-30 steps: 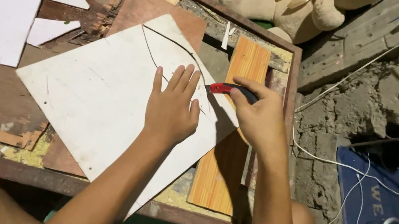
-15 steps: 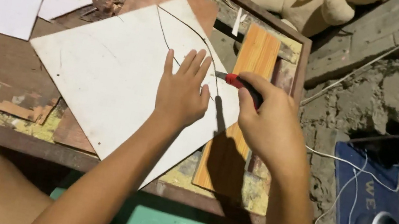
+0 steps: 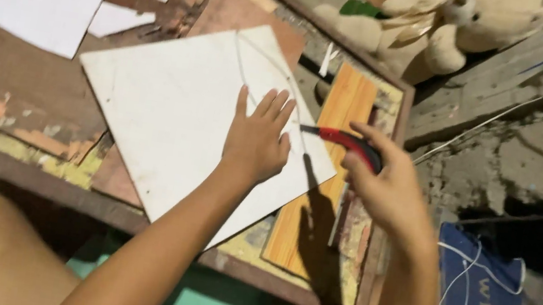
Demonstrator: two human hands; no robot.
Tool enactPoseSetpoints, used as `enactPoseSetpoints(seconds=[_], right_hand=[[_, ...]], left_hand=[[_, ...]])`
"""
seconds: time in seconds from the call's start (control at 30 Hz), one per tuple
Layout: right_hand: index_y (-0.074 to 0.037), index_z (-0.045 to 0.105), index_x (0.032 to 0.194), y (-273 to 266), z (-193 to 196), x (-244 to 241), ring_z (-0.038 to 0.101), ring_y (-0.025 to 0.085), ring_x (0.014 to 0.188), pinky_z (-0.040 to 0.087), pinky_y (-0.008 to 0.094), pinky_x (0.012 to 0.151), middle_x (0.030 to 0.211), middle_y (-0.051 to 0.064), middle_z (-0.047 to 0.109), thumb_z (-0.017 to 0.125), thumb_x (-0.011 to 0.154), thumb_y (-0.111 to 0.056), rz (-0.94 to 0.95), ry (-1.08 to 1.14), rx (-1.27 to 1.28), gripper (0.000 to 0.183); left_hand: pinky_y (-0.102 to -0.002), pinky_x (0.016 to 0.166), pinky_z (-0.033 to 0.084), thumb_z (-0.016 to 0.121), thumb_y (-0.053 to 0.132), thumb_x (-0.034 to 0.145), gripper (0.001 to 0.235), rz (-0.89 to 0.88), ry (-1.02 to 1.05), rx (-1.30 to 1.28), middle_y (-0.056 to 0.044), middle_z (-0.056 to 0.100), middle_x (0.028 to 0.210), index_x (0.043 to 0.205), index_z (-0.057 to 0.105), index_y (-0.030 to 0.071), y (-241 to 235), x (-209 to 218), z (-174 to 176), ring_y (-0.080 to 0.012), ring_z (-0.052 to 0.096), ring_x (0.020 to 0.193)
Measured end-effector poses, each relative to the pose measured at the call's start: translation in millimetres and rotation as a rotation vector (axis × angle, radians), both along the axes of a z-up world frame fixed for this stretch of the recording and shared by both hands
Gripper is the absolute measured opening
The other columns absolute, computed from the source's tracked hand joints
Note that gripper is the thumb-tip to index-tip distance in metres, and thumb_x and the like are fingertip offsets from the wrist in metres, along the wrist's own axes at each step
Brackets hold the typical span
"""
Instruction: Using a utility knife to cut a curved shape out of a white foam board through repeated scoring passes.
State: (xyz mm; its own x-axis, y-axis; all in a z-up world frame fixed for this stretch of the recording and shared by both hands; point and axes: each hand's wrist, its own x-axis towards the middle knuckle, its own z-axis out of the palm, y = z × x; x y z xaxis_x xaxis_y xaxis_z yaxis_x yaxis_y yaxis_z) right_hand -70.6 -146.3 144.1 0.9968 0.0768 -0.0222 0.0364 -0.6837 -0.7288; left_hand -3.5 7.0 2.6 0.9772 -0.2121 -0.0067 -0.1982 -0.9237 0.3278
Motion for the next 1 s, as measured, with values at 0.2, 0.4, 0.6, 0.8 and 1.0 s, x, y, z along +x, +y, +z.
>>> enactPoseSetpoints(seconds=[0.2, 0.4, 0.6, 0.8, 1.0], right_hand=[[0.000, 0.063, 0.138, -7, -42, -5, 0.074, 0.033, 0.088, 0.063, 0.044, 0.083, 0.104, 0.030, 0.070, 0.068, 0.085, -0.005, -0.096, -0.205, 0.389, 0.053], [0.007, 0.068, 0.125, -4, -79, -9, 0.077, 0.036, 0.080, 0.067, 0.042, 0.067, 0.100, 0.032, 0.071, 0.069, 0.090, 0.002, -0.256, -0.551, 0.412, 0.035], [0.009, 0.068, 0.123, -13, -125, 30, 0.071, 0.025, 0.078, 0.064, 0.032, 0.067, 0.096, 0.027, 0.070, 0.091, 0.076, 0.001, -0.425, -1.051, 0.364, 0.053], [-0.004, 0.060, 0.093, 21, -94, 77, 0.067, 0.024, 0.091, 0.058, 0.036, 0.091, 0.095, 0.014, 0.063, 0.069, 0.092, -0.016, -0.337, -1.086, 0.702, 0.015], [-0.011, 0.040, 0.072, 29, -93, 102, 0.041, 0.020, 0.044, 0.046, 0.032, 0.052, 0.052, 0.003, 0.036, 0.047, 0.102, -0.017, 0.007, -1.005, 1.013, 0.032]], left_hand=[[-0.059, 0.128, -0.003, 0.026, 0.034, 0.097, 0.069, 0.006, -0.003, -0.021, -0.005, 0.026, 0.172, 0.163, 0.030, 0.018, 1, 0, 3, -0.0198, 0.021, 0.159], [-0.060, 0.127, -0.002, 0.030, 0.034, 0.096, 0.068, 0.026, -0.042, -0.060, -0.007, 0.032, 0.169, 0.161, 0.036, 0.016, 1, -1, -1, -0.0212, 0.026, 0.157], [-0.060, 0.127, 0.000, 0.031, 0.032, 0.097, 0.066, 0.031, -0.062, -0.116, -0.009, 0.036, 0.167, 0.160, 0.040, 0.014, -1, 1, -3, -0.0230, 0.029, 0.156], [-0.061, 0.126, -0.001, 0.029, 0.030, 0.098, 0.064, 0.013, -0.053, -0.110, -0.010, 0.036, 0.167, 0.159, 0.040, 0.014, 2, 1, 2, -0.0241, 0.028, 0.156], [-0.060, 0.127, -0.001, 0.030, 0.033, 0.098, 0.065, 0.015, -0.065, -0.134, -0.009, 0.036, 0.167, 0.160, 0.040, 0.015, -1, 3, -6, -0.0244, 0.028, 0.156]])
